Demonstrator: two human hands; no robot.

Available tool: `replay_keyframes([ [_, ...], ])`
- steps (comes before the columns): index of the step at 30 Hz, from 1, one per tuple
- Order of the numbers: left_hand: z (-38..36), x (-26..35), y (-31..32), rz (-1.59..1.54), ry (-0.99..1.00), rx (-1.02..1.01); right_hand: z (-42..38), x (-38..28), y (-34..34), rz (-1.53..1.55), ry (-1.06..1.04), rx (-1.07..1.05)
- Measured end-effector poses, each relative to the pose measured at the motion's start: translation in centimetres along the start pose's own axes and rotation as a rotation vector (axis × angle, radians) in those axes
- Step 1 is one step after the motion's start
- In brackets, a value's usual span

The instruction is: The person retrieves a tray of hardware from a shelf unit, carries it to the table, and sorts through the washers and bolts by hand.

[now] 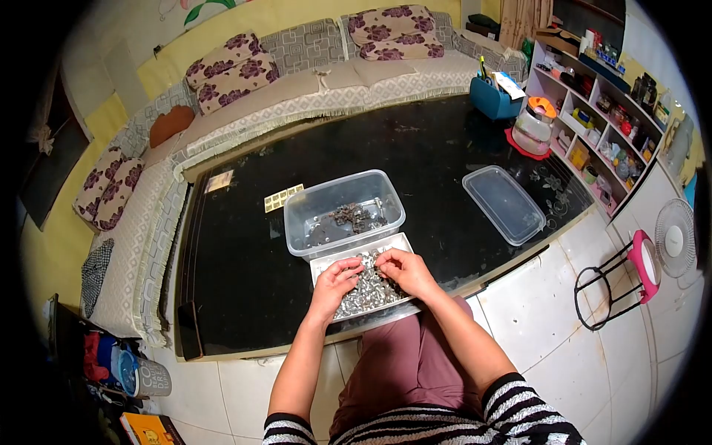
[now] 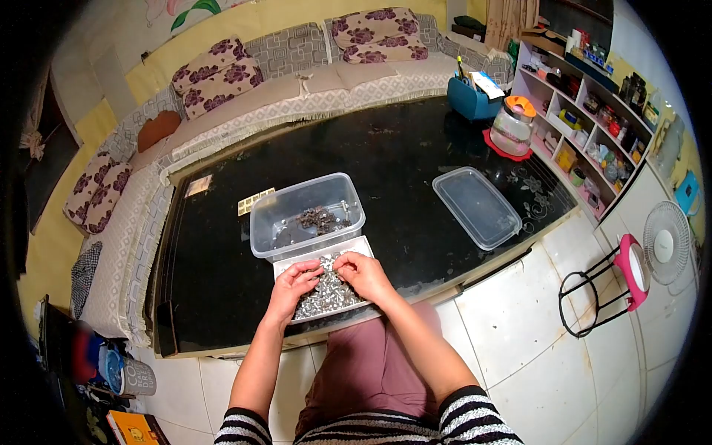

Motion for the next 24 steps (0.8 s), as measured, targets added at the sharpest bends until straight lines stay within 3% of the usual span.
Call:
replay_keyframes([
  [5,0.3,0.0,1.0,0.058,0.009,0.036,0.1,0.5,0.0,0.375,0.028,0.015],
  [8,1.0,-0.3,2.6,0.207,0.1,-0.091,0.2,0.6,-0.3,0.296,0.009,0.005],
  [14,1.3,1.2,3.3,0.65,0.235,-0.017,-0.3,-0.9,-0.5,0.307,0.003,-0.038],
  [18,1.0,1.5,3.0,0.663,0.254,0.043,-0.2,-0.3,-0.4,0.302,0.006,-0.027],
  [24,1.4,0.0,1.8,0.423,0.169,0.072,-0.2,-0.1,-0.3,0.256,0.008,-0.004],
])
Point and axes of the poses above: each hand's wrist, its own z-axis towards the middle knuckle, its own y-axis out of the palm, x = y × z, the point moved 6 cm from there along z, towards the middle knuckle, and after that the axes turned 5 degrees about -z, right-handed, at the moved point
